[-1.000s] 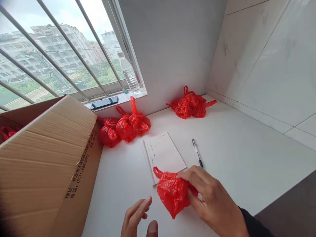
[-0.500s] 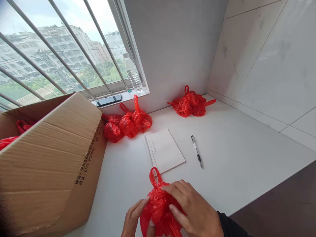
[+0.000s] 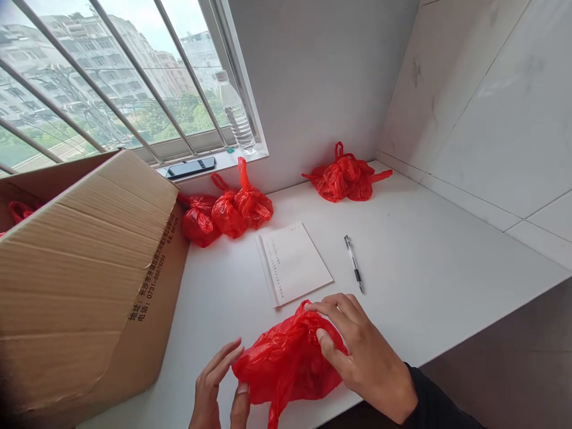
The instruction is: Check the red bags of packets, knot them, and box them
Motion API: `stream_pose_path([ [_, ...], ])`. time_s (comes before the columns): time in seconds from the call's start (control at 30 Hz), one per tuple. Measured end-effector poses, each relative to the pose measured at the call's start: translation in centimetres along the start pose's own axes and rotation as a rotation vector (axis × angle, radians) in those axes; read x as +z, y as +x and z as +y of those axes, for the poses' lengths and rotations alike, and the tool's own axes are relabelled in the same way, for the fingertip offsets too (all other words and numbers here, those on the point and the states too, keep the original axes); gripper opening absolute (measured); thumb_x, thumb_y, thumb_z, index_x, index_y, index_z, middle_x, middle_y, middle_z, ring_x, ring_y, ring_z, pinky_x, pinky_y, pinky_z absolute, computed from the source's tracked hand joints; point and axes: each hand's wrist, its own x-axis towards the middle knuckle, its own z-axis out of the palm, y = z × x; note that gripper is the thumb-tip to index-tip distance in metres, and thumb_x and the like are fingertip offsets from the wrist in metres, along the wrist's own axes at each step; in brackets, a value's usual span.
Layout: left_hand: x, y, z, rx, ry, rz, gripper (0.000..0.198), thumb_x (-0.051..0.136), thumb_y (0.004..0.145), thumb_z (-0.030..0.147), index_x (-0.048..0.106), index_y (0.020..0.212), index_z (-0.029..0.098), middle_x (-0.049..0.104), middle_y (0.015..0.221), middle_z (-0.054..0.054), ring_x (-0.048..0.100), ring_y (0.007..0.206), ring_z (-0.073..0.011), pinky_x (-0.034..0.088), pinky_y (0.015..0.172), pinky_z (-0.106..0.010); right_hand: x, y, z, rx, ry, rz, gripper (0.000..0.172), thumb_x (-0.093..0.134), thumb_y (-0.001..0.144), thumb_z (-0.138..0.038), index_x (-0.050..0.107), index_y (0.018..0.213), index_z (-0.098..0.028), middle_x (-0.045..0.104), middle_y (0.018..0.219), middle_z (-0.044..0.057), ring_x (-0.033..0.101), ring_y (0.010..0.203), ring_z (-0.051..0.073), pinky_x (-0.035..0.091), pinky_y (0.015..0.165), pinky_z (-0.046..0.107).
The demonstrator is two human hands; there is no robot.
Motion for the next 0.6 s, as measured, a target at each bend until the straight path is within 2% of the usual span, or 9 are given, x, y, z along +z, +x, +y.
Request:
stream_pose_path([
  [0.1, 0.7, 0.5, 1.2, 0.198, 0.070, -0.131, 0.042, 0.052, 0.095, 0.020, 0.060, 0.134, 0.032, 0.060, 0.138, -0.007, 0.049, 0.133, -0.0304, 0.039, 0.112, -0.055, 1.1, 0.1, -0.7, -0.102, -0.022, -0.047, 0.035, 0.054, 0.100, -0.029, 0.056, 0.135, -0.027, 0.060, 0.130, 0.008, 0.053, 0.124, 0.027, 0.048, 0.107, 0.050],
  [0.2, 0.7, 1.1, 1.4, 0.219, 0.100, -0.230, 0.032, 0.058, 0.093, 0.015, 0.066, 0.121, 0.029, 0.069, 0.116, -0.004, 0.058, 0.117, -0.0252, 0.037, 0.115, -0.054, 1.4, 0.2, -0.6, -0.136, -0.031, -0.053, 0.027, 0.049, 0.101, -0.021, 0.061, 0.125, -0.025, 0.066, 0.114, 0.007, 0.057, 0.115, 0.027, 0.046, 0.106, 0.053],
  [0.27, 0.0, 1.5, 0.9, 0.157, 0.076, -0.205, 0.021, 0.060, 0.094, 0.016, 0.068, 0.108, 0.029, 0.071, 0.101, 0.000, 0.062, 0.104, -0.0217, 0.043, 0.110, -0.048, 0.9, 0.0, 0.0, -0.090, -0.005, -0.040, 0.024, 0.045, 0.103, -0.021, 0.061, 0.120, -0.026, 0.066, 0.108, 0.006, 0.058, 0.108, 0.025, 0.049, 0.100, 0.048],
  [0.37, -1.6, 1.6, 0.3, -0.117, 0.066, -0.102, 0.007, 0.062, 0.095, 0.028, 0.067, 0.100, 0.027, 0.072, 0.097, 0.000, 0.066, 0.095, -0.0212, 0.055, 0.086, -0.036, -0.4, -0.5, 0.8, 0.048, 0.025, 0.006, 0.021, 0.044, 0.105, -0.029, 0.060, 0.119, -0.027, 0.062, 0.102, 0.005, 0.057, 0.099, 0.023, 0.052, 0.090, 0.043],
  [0.43, -2.3, 1.5, 0.6, -0.278, 0.059, -0.048, 0.014, 0.060, 0.096, 0.036, 0.067, 0.105, 0.027, 0.072, 0.104, -0.003, 0.068, 0.098, -0.0225, 0.056, 0.079, -0.032, -0.9, -0.7, 1.0, 0.093, 0.023, 0.036, 0.020, 0.043, 0.105, -0.032, 0.060, 0.115, -0.028, 0.061, 0.105, 0.005, 0.056, 0.101, 0.022, 0.051, 0.092, 0.043],
  [0.47, -2.5, 1.5, 0.9, -0.300, 0.046, -0.037, 0.020, 0.060, 0.096, 0.038, 0.066, 0.112, 0.027, 0.071, 0.112, -0.004, 0.068, 0.105, -0.0239, 0.056, 0.083, -0.033, -1.0, -0.8, 0.9, 0.090, 0.022, 0.046, 0.019, 0.043, 0.105, -0.033, 0.059, 0.115, -0.028, 0.060, 0.109, 0.005, 0.055, 0.105, 0.023, 0.050, 0.094, 0.043],
  [0.53, -2.2, 1.6, 1.8, -0.226, 0.023, -0.059, 0.036, 0.061, 0.095, 0.036, 0.059, 0.130, 0.028, 0.065, 0.130, -0.008, 0.062, 0.121, -0.0273, 0.054, 0.097, -0.040, -0.9, -0.7, 0.5, 0.058, 0.029, 0.050, 0.015, 0.048, 0.103, -0.034, 0.056, 0.115, -0.028, 0.059, 0.118, 0.006, 0.052, 0.114, 0.024, 0.048, 0.097, 0.043],
  [0.6, -1.6, 1.8, 2.8, -0.135, 0.010, -0.116, 0.054, 0.066, 0.091, 0.035, 0.052, 0.143, 0.028, 0.061, 0.136, -0.010, 0.059, 0.123, -0.0291, 0.053, 0.098, -0.043, -0.5, -0.6, -0.2, 0.034, 0.054, 0.025, 0.014, 0.052, 0.101, -0.036, 0.053, 0.112, -0.027, 0.059, 0.115, 0.005, 0.052, 0.113, 0.023, 0.047, 0.096, 0.042],
])
